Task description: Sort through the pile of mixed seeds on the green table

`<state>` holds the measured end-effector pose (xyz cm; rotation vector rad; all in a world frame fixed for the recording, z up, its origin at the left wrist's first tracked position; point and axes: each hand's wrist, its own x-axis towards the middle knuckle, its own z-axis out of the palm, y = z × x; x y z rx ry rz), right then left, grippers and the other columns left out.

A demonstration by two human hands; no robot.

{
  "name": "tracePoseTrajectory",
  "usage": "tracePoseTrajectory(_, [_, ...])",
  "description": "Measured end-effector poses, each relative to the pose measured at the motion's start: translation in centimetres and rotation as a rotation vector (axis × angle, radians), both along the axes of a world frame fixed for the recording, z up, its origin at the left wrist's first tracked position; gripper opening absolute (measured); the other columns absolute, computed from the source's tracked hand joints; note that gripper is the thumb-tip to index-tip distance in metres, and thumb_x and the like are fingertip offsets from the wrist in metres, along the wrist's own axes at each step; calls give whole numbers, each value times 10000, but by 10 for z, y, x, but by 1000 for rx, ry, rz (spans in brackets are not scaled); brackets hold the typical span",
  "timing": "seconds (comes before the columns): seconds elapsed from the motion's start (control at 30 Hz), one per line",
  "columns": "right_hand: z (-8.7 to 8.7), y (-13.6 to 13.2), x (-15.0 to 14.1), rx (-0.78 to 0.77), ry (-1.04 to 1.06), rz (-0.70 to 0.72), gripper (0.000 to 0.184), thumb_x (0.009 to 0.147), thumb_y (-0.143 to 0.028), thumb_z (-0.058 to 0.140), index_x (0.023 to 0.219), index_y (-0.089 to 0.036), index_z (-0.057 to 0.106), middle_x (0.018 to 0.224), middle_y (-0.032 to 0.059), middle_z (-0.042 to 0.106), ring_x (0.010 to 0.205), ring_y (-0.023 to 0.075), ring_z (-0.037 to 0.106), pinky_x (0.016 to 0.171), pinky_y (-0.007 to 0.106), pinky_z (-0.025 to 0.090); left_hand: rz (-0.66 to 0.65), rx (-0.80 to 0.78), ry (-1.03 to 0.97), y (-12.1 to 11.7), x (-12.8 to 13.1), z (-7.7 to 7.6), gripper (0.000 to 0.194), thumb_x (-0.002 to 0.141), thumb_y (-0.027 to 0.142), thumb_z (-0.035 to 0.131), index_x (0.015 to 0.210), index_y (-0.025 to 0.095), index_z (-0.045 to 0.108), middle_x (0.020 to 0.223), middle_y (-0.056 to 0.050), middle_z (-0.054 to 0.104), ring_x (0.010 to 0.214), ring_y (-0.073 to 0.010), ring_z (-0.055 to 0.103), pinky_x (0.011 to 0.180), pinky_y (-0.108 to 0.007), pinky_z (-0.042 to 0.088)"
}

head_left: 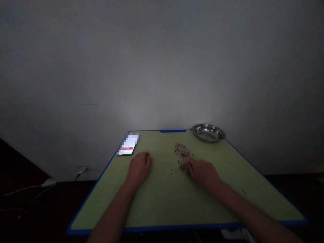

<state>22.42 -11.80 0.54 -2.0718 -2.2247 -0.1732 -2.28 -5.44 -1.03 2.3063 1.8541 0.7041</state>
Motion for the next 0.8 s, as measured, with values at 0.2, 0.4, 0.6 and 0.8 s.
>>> tracePoseTrajectory(0.2, [-3, -28, 29, -52, 40, -72, 337, 948, -349, 323, 873, -198, 615, 757, 72, 701, 682, 218, 660, 546, 279, 369, 5, 10, 4, -1, 2, 0, 315, 855, 306, 407, 1045, 124, 579, 1058, -120, 636, 1011, -224, 561, 891, -367, 415])
tracePoseTrajectory(0.4, [-18, -61, 41, -61, 96, -33, 323, 946, -350, 331, 841, -213, 605, 734, 50, 704, 676, 222, 663, 567, 289, 381, 1, 7, 15, -1, 3, 0, 307, 851, 308, 414, 1041, 128, 576, 1057, -114, 632, 1024, -230, 550, 894, -370, 412])
tracePoseTrajectory(0.6, [-13, -55, -3, -50, 96, 38, 313, 943, -326, 344, 848, -216, 622, 717, 47, 709, 650, 224, 671, 531, 284, 373, -2, 24, 20, -1, 2, 0, 313, 843, 297, 422, 1044, 118, 581, 1052, -123, 639, 1010, -227, 565, 892, -368, 423])
tracePoseTrajectory(0.8, [-8, -34, -16, -5, 42, 27, 336, 950, -338, 320, 872, -210, 621, 703, 59, 706, 631, 227, 669, 510, 276, 378, 0, 21, 23, 0, 1, 1, 314, 839, 298, 428, 1046, 120, 583, 1053, -125, 640, 1016, -230, 565, 902, -369, 422])
